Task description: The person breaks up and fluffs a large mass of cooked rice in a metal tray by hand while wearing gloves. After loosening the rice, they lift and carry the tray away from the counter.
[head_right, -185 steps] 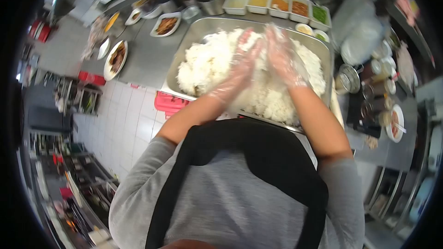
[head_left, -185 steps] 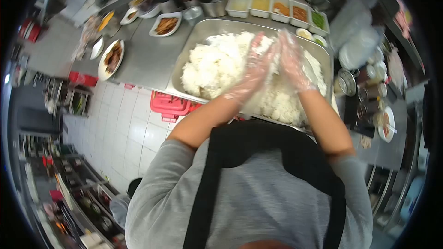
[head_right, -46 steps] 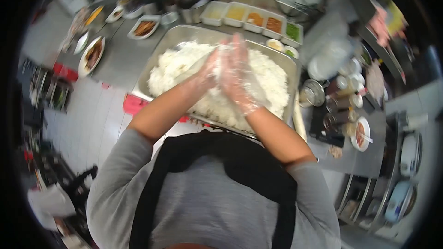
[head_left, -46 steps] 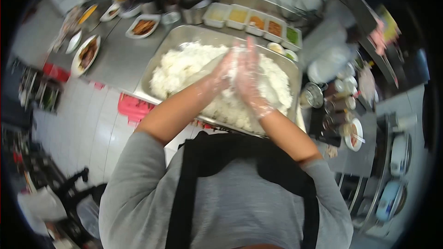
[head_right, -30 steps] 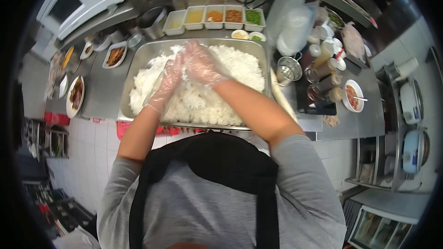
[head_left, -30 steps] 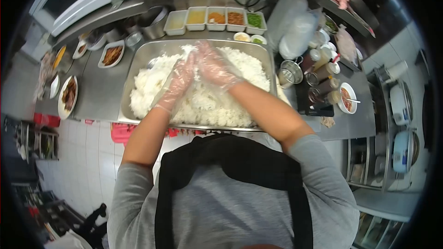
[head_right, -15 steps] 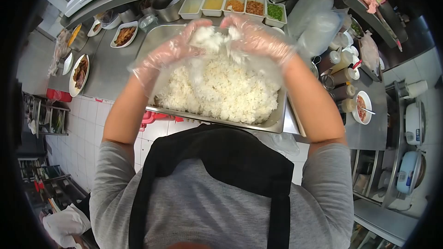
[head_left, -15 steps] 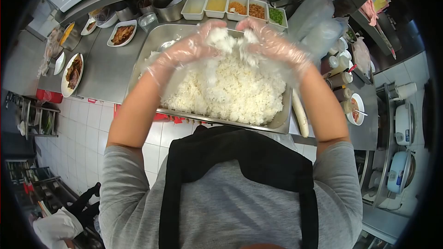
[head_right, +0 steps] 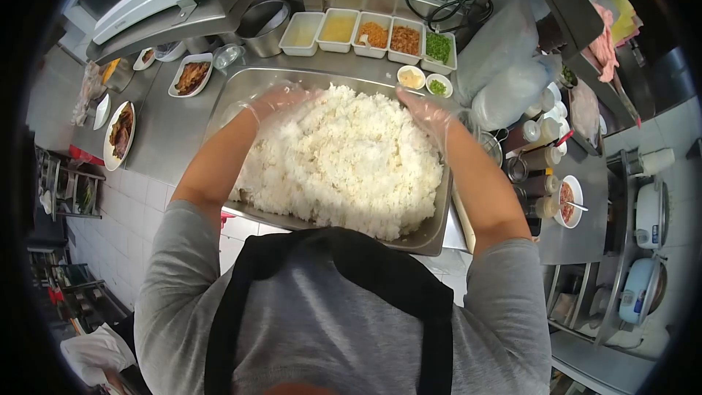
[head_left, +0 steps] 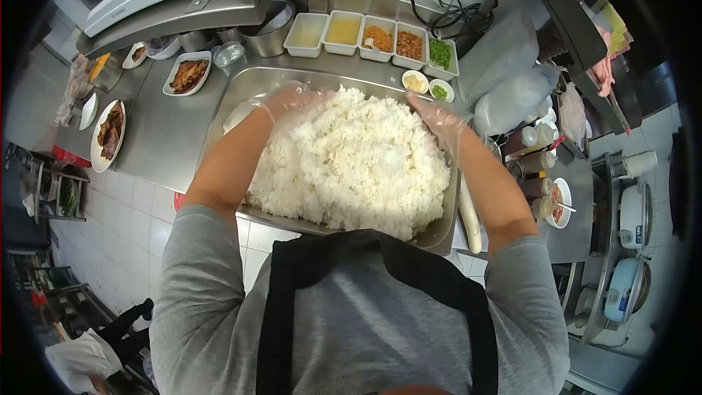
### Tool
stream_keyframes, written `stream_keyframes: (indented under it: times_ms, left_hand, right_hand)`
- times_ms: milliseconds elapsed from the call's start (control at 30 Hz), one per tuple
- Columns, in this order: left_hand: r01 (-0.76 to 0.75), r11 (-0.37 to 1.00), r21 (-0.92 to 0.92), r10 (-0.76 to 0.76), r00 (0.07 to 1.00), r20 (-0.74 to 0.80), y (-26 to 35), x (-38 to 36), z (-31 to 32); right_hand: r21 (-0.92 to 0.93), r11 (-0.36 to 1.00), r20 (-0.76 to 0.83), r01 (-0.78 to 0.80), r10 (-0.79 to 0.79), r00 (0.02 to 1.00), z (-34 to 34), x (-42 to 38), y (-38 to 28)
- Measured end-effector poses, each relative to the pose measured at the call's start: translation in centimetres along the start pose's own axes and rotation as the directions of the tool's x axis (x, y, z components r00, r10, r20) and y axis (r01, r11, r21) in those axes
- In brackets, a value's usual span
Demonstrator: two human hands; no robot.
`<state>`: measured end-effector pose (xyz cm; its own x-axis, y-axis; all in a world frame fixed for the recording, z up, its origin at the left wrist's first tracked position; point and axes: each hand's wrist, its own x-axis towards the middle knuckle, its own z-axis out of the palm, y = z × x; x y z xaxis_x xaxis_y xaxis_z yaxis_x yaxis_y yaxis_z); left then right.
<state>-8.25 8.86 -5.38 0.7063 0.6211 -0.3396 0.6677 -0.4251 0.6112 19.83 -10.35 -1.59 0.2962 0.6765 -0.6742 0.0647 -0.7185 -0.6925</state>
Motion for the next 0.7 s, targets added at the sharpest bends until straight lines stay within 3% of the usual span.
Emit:
stream_keyframes:
  times_ms: [67, 133, 167, 200, 267, 300, 333, 367, 500, 600, 633, 700]
  left_hand:
    - [0.011, 1.0, -0.008, -0.011, 0.995, 0.104, 1.1, 1.5, 0.2]
    - [-0.119, 0.991, 0.061, 0.11, 0.986, 0.128, 2.1, 2.4, 1.5]
    - [-0.117, 0.993, -0.009, 0.116, 0.981, 0.157, 2.5, 2.4, 2.4]
    - [-0.11, 0.991, -0.079, 0.123, 0.975, 0.187, 3.2, 2.1, 3.1]
    - [0.125, 0.896, -0.426, 0.014, 0.952, 0.307, 4.2, 1.6, 2.9]
    - [0.244, 0.788, -0.566, -0.031, 0.933, 0.36, 3.6, 2.1, 3.3]
    - [0.161, 0.804, -0.573, 0.029, 0.951, 0.308, 4.9, 0.8, 2.3]
    - [0.078, 0.814, -0.576, 0.09, 0.962, 0.258, 7.6, -1.6, 0.5]
    - [-0.073, 0.723, -0.687, 0.259, 0.951, 0.17, 4.5, 0.4, 1.5]
    - [-0.301, 0.499, -0.812, 0.531, 0.847, 0.012, 7.1, -3.7, -0.4]
    - [-0.292, 0.548, -0.784, 0.528, 0.848, 0.053, 7.8, -4.8, -0.5]
    - [-0.392, 0.743, -0.543, 0.53, 0.84, 0.118, 10.0, -8.2, -1.3]
  right_hand:
    - [0.21, 0.975, 0.191, 0.069, -0.111, 0.975, 0.0, 3.6, 2.0]
    - [0.303, 0.94, 0.234, 0.158, -0.234, 0.944, 1.9, 3.2, 1.5]
    - [0.353, 0.915, 0.253, 0.194, -0.293, 0.922, 2.7, 3.1, 1.4]
    - [0.227, 0.921, 0.361, 0.317, -0.382, 0.851, 2.5, 4.8, 1.9]
    - [0.021, 0.813, 0.588, 0.582, -0.48, 0.65, 2.1, 9.8, 3.2]
    - [0.239, 0.836, 0.56, 0.494, -0.534, 0.633, 2.5, 9.3, 3.1]
    - [0.447, 0.807, 0.529, 0.386, -0.586, 0.613, 2.9, 8.6, 2.9]
    - [0.487, 0.796, 0.498, 0.359, -0.591, 0.635, 3.2, 7.6, 2.2]
    - [0.249, 0.828, 0.328, 0.503, -0.56, 0.761, 3.8, 1.5, -1.7]
    - [-0.079, 0.787, 0.243, 0.612, -0.58, 0.777, 3.8, -3.9, -3.9]
    - [-0.202, 0.746, 0.234, 0.635, -0.592, 0.771, 4.0, -5.7, -4.2]
    - [-0.444, 0.619, 0.241, 0.647, -0.613, 0.752, 5.0, -9.5, -4.2]
